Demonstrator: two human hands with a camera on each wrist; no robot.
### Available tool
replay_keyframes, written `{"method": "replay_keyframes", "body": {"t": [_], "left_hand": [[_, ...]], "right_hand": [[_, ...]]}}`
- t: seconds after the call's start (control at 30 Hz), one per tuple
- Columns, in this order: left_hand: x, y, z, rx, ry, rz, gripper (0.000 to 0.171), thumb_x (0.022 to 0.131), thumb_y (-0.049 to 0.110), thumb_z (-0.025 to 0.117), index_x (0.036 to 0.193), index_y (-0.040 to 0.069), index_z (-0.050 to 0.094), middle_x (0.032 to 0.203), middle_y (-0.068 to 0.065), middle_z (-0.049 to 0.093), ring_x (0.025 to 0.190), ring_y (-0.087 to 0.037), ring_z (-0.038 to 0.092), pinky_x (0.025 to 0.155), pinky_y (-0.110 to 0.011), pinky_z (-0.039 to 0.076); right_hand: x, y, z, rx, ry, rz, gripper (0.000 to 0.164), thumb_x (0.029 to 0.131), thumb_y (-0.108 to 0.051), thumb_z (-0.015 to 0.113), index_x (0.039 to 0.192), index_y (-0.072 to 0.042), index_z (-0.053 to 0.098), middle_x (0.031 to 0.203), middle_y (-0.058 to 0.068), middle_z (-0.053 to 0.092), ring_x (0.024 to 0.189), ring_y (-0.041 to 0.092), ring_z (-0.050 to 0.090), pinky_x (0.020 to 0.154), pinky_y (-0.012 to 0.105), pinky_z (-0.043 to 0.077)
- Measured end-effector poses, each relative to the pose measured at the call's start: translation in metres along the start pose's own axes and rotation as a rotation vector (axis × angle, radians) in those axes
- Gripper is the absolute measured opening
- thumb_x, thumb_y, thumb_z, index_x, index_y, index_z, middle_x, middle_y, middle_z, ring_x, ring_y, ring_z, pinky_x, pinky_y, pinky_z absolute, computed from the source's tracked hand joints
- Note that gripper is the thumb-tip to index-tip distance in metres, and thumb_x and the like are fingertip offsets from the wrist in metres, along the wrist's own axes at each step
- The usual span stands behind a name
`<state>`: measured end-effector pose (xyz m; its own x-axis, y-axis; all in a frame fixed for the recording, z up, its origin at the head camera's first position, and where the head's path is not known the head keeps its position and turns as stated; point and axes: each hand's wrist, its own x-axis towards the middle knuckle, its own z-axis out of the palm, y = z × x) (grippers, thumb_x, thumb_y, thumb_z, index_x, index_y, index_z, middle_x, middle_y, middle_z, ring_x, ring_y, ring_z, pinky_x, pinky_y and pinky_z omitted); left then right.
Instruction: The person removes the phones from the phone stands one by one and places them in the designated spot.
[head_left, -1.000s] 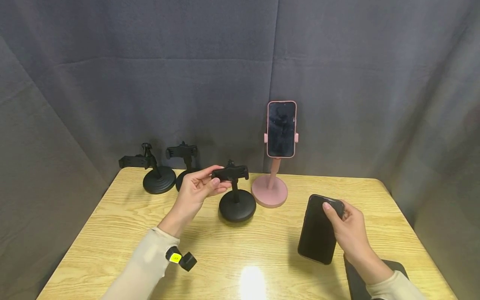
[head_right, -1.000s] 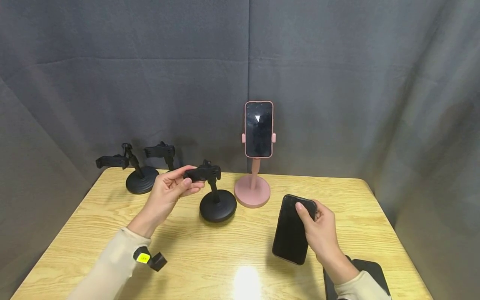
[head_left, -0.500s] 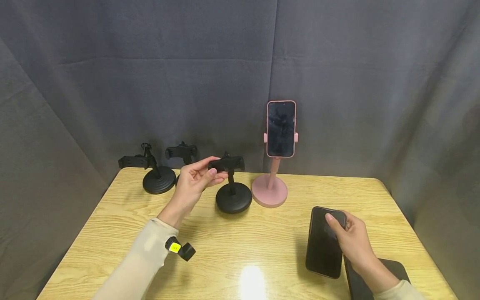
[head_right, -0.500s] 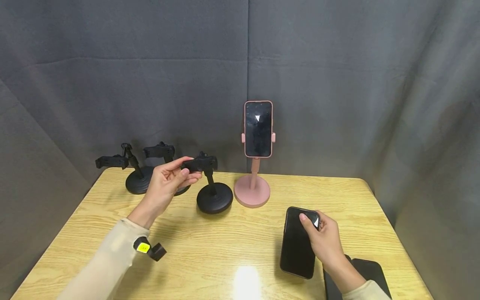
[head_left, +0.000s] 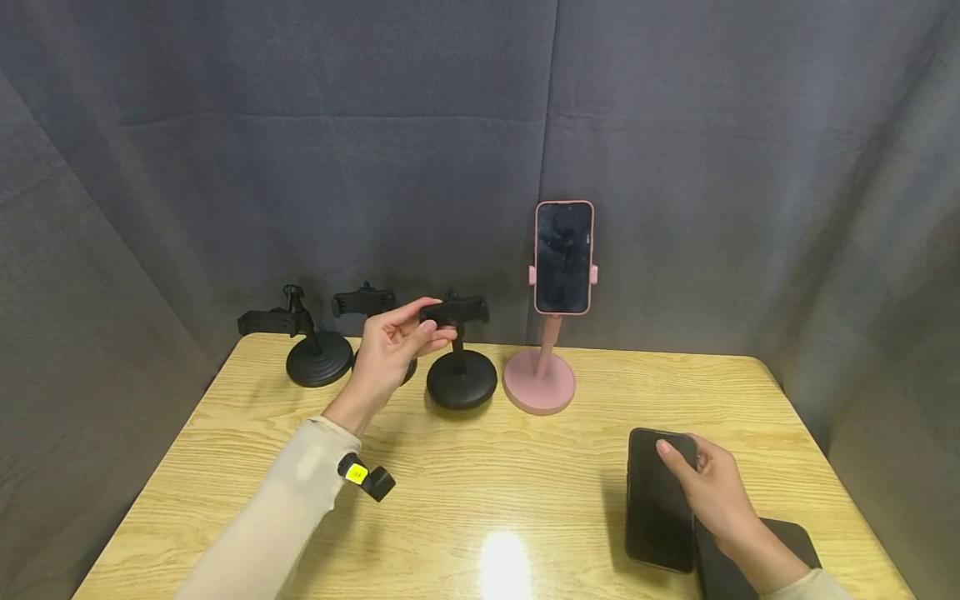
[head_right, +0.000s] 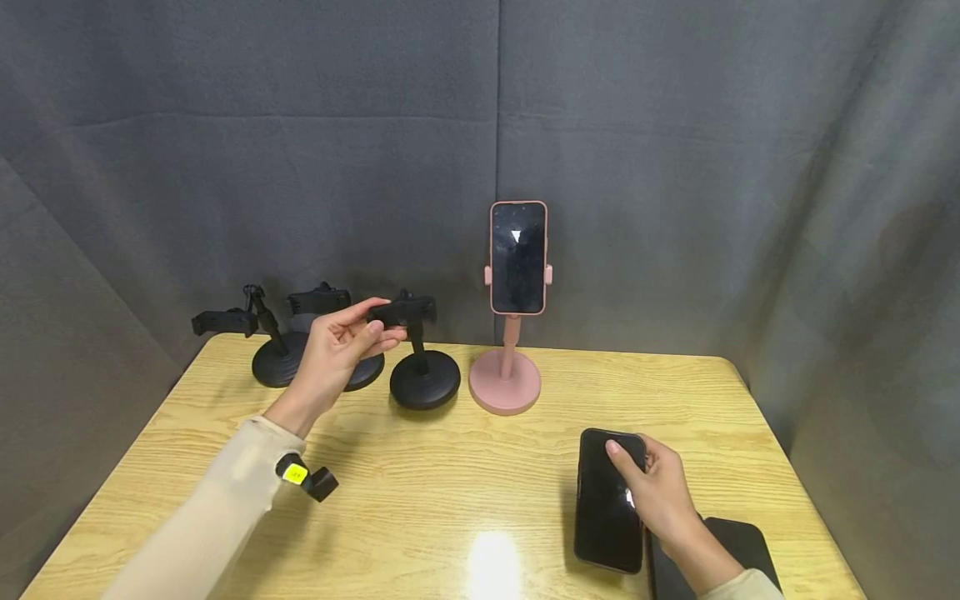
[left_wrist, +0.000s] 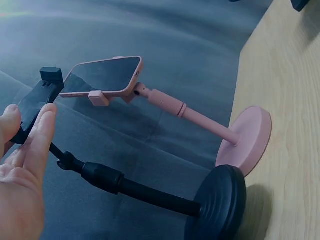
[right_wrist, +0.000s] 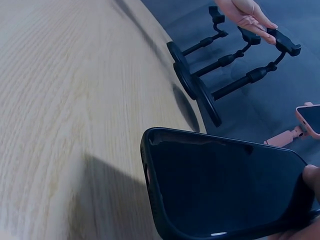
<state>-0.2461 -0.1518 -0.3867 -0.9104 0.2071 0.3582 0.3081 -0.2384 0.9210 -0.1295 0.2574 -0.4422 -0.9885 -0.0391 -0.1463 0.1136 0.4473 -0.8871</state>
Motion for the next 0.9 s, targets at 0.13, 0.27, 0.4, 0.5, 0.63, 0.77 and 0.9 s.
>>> {"method": "replay_keyframes", "body": {"t": [0.13, 0.27, 0.4, 0.5, 0.63, 0.77, 0.9], "left_hand": [[0.005, -0.004, 0.002, -0.004, 0.012, 0.004, 0.041, 0.100, -0.002, 0.058, 0.139, -0.014, 0.050, 0.092, 0.006, 0.079, 0.088, -0.007, 0.077, 0.086, -0.026, 0.061], [0.010, -0.009, 0.002, -0.001, 0.028, 0.005, 0.040, 0.100, -0.002, 0.058, 0.138, -0.013, 0.051, 0.090, 0.007, 0.079, 0.087, -0.007, 0.076, 0.085, -0.024, 0.061], [0.014, -0.014, 0.002, 0.012, 0.044, 0.004, 0.039, 0.100, -0.002, 0.058, 0.137, -0.013, 0.052, 0.090, 0.007, 0.078, 0.087, -0.006, 0.076, 0.085, -0.024, 0.061], [0.015, -0.017, 0.002, 0.005, 0.051, -0.004, 0.039, 0.099, -0.005, 0.057, 0.137, -0.013, 0.052, 0.089, 0.007, 0.078, 0.086, -0.006, 0.076, 0.084, -0.023, 0.061], [0.017, -0.021, 0.002, -0.001, 0.050, -0.011, 0.039, 0.099, -0.005, 0.057, 0.137, -0.015, 0.052, 0.088, 0.006, 0.078, 0.085, -0.006, 0.076, 0.084, -0.023, 0.061], [0.018, -0.023, 0.000, 0.014, 0.050, -0.002, 0.041, 0.099, -0.004, 0.058, 0.138, -0.016, 0.050, 0.087, 0.006, 0.078, 0.084, -0.006, 0.076, 0.082, -0.022, 0.061], [0.019, -0.026, -0.004, 0.019, 0.052, -0.008, 0.040, 0.099, -0.005, 0.057, 0.138, -0.016, 0.050, 0.086, 0.006, 0.077, 0.084, -0.006, 0.076, 0.082, -0.022, 0.061]], "right_hand": [[0.000, 0.006, -0.003, -0.001, -0.013, 0.016, 0.080, 0.107, -0.036, 0.049, 0.150, 0.021, 0.015, 0.162, 0.037, -0.003, 0.145, 0.066, -0.003, 0.110, 0.083, 0.008], [0.001, 0.012, -0.005, 0.007, -0.019, 0.018, 0.078, 0.108, -0.035, 0.049, 0.150, 0.021, 0.014, 0.162, 0.038, -0.002, 0.145, 0.067, -0.004, 0.109, 0.083, 0.008], [0.001, 0.015, -0.005, 0.003, -0.019, 0.027, 0.074, 0.108, -0.036, 0.049, 0.151, 0.018, 0.022, 0.163, 0.036, 0.009, 0.146, 0.065, 0.006, 0.110, 0.082, 0.015], [0.000, 0.018, -0.005, -0.019, -0.011, 0.037, 0.071, 0.108, -0.037, 0.048, 0.150, 0.016, 0.027, 0.161, 0.036, 0.018, 0.146, 0.063, 0.015, 0.110, 0.080, 0.022], [-0.002, 0.023, -0.006, -0.025, -0.007, 0.055, 0.070, 0.109, -0.037, 0.046, 0.149, 0.016, 0.028, 0.160, 0.036, 0.020, 0.146, 0.062, 0.017, 0.111, 0.078, 0.023], [-0.001, 0.026, -0.006, -0.029, -0.017, 0.091, 0.078, 0.108, -0.039, 0.048, 0.151, 0.018, 0.019, 0.163, 0.036, 0.008, 0.147, 0.063, 0.009, 0.113, 0.078, 0.019], [0.000, 0.030, -0.006, -0.043, -0.034, 0.113, 0.076, 0.107, -0.041, 0.047, 0.152, 0.016, 0.022, 0.162, 0.035, 0.014, 0.148, 0.061, 0.013, 0.114, 0.077, 0.021]]}}
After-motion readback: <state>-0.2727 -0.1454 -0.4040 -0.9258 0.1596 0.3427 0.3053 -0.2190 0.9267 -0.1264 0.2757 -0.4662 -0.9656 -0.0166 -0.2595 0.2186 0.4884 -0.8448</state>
